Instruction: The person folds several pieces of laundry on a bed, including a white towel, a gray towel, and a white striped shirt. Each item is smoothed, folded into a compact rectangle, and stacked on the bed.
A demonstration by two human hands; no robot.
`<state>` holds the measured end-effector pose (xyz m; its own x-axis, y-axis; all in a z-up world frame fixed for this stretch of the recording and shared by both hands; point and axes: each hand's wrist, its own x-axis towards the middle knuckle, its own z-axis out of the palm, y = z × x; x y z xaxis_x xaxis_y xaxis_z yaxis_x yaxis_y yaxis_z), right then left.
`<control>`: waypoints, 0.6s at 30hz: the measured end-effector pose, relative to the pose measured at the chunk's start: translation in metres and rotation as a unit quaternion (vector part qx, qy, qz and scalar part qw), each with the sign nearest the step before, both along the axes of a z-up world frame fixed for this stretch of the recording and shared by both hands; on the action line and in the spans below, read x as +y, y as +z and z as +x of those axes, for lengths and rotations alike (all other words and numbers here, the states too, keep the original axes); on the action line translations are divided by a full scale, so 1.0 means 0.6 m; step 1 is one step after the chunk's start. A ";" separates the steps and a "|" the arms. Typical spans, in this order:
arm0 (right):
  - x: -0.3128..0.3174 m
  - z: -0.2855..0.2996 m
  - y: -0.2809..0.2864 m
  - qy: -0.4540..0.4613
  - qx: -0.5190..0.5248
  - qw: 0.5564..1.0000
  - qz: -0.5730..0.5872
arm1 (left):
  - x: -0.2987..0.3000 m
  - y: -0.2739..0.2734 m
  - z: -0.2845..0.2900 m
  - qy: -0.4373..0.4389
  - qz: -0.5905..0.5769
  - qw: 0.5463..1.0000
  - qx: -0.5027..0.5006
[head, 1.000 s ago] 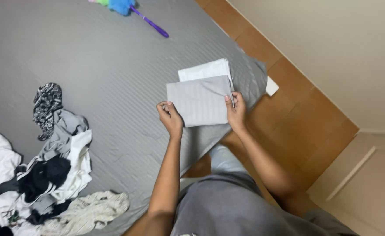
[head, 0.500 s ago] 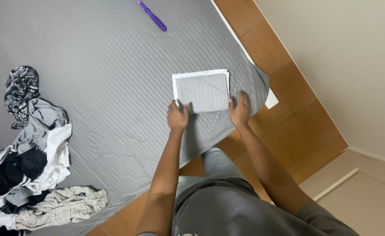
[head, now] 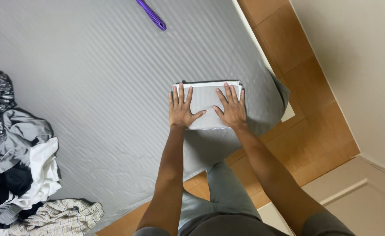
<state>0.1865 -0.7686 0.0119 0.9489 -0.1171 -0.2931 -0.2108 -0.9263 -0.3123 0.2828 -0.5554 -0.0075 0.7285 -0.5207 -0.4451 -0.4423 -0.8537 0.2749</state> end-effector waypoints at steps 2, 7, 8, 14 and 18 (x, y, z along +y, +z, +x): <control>-0.008 0.003 -0.034 -0.001 -0.007 1.000 0.006 | 0.001 -0.030 0.003 0.006 -0.015 1.000 -0.016; -0.012 -0.020 -0.103 -0.015 -0.039 0.999 0.029 | 0.014 -0.101 -0.018 0.013 -0.057 0.996 -0.070; -0.011 -0.026 -0.115 -0.016 -0.052 0.998 0.032 | 0.017 -0.112 -0.023 0.014 -0.070 0.994 -0.085; -0.013 -0.036 -0.179 -0.008 -0.088 0.996 0.020 | 0.021 -0.161 -0.025 0.007 -0.074 0.991 -0.113; -0.016 -0.042 -0.166 0.002 -0.063 0.998 0.002 | 0.021 -0.148 -0.029 0.008 -0.095 0.988 -0.120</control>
<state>0.1616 -0.7780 -0.0877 0.9787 -0.1123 -0.1718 -0.1660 -0.9255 -0.3405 0.2653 -0.5426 -0.0966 0.8100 -0.5661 -0.1528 -0.5015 -0.8039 0.3199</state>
